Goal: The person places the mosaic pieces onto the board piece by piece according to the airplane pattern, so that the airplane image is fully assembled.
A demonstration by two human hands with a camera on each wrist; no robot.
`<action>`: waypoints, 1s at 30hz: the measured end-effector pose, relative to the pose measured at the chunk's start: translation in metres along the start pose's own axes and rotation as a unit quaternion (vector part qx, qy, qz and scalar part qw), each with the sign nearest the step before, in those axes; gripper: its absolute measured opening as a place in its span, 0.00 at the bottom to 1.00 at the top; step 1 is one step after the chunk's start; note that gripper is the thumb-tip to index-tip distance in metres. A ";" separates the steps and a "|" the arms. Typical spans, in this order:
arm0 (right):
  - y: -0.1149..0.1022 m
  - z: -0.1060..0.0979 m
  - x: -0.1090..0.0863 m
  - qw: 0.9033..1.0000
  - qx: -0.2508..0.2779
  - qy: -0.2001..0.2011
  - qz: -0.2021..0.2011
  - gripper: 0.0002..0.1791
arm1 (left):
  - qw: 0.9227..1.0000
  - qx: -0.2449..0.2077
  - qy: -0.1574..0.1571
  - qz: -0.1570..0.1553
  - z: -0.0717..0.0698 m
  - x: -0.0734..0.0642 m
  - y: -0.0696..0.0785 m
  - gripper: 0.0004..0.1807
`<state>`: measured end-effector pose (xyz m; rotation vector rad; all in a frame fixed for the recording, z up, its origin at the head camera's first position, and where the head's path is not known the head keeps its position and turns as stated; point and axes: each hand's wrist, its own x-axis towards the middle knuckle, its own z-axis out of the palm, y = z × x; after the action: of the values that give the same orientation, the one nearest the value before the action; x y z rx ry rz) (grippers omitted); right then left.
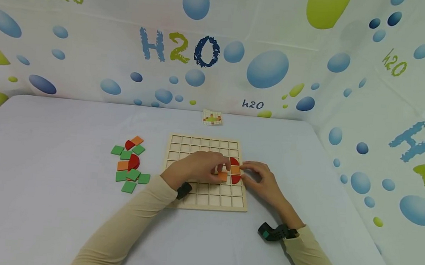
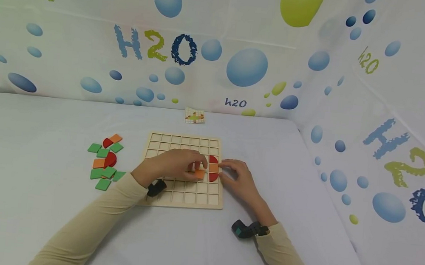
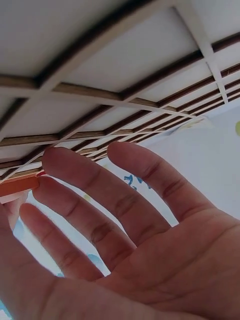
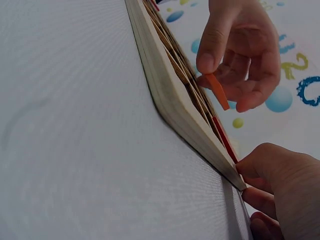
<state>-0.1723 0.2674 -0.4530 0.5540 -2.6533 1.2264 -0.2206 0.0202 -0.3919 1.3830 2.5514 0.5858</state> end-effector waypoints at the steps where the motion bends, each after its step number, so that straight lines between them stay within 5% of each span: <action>1: 0.000 0.000 0.000 1.000 0.000 -0.001 0.002 0.15 | 1.000 0.001 0.001 0.001 0.000 0.001 0.000 0.14; 30: -0.001 0.002 0.001 1.000 0.003 0.004 0.007 0.16 | 1.000 0.001 -0.002 0.000 0.007 0.008 0.000 0.06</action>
<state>-0.1725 0.2656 -0.4532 0.5320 -2.6520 1.2368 -0.2229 0.0287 -0.3984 1.3840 2.5487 0.5793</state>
